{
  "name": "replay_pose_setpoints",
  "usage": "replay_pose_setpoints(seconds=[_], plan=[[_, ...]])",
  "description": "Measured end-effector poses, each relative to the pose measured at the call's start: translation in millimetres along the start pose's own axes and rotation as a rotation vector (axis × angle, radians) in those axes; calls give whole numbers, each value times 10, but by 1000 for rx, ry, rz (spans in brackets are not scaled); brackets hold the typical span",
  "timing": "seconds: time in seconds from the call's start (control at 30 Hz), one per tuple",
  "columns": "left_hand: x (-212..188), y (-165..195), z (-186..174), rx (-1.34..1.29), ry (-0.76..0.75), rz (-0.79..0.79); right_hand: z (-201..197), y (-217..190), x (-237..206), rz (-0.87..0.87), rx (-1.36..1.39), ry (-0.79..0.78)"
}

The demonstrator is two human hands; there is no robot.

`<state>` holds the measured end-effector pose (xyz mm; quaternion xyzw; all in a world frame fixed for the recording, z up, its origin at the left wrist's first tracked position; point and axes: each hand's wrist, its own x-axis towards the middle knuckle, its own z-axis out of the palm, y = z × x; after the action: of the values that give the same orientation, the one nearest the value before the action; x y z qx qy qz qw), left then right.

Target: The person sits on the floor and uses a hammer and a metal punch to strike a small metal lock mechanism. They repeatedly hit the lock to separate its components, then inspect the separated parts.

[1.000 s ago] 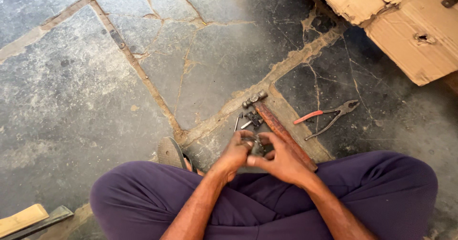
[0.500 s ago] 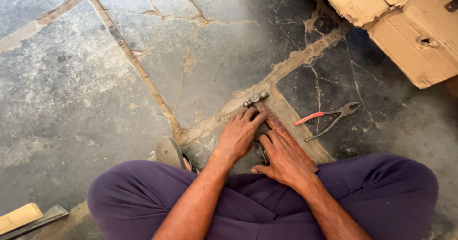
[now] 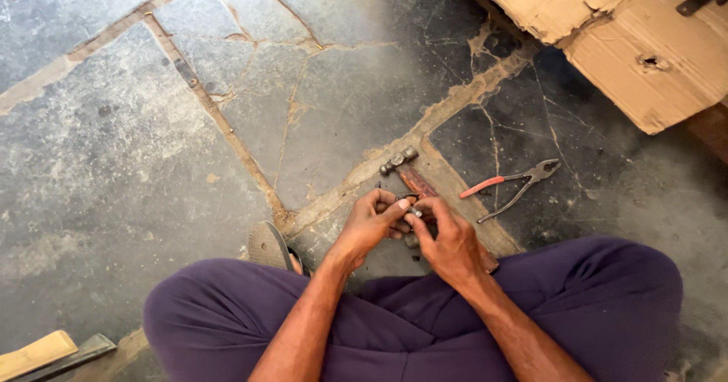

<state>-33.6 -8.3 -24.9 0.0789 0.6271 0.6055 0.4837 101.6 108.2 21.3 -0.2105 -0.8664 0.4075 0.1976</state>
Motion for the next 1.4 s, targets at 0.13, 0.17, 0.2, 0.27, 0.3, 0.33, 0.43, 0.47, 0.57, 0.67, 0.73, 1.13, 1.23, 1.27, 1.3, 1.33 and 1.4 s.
replay_pose_setpoints(seconds=[0.13,0.17,0.2,0.27,0.3,0.33,0.43,0.47,0.57,0.67,0.73,1.13,1.23,1.27,1.3,1.33,1.4], plan=[[-148,125,49,-246,-85,-20,-84,-33,-24,-4,207,97],[-173,156,74,-277,-68,-25,-99,-51,-33,20,278,102],[-193,181,100,-309,-49,-30,-109,-73,-42,17,258,100],[-238,204,147,-292,-34,-40,-125,-123,-61,8,219,98],[-254,205,171,-285,-27,-47,-128,-148,-67,-20,216,98],[-268,202,190,-283,-35,-46,-130,-173,-72,-46,213,98],[-289,190,227,-279,-39,-29,-136,-233,-69,-104,187,78],[-290,191,233,-277,-28,-15,-137,-249,-65,-121,175,68],[-288,209,250,-308,-1,29,-144,-291,-62,-187,101,94],[-282,232,270,-352,33,47,-145,-332,-74,-232,36,112],[-280,231,277,-371,43,57,-146,-355,-82,-286,-3,101],[-152,149,292,-311,115,31,-130,-349,16,-348,-105,109],[-139,143,296,-307,113,52,-142,-335,16,-368,-116,121],[-138,139,294,-308,116,53,-146,-330,15,-379,-118,129],[-138,135,291,-311,119,55,-150,-327,14,-397,-132,130],[-140,126,292,-298,124,53,-152,-323,14,-415,-147,129],[-144,108,294,-274,135,53,-152,-320,19,-428,-176,125]])
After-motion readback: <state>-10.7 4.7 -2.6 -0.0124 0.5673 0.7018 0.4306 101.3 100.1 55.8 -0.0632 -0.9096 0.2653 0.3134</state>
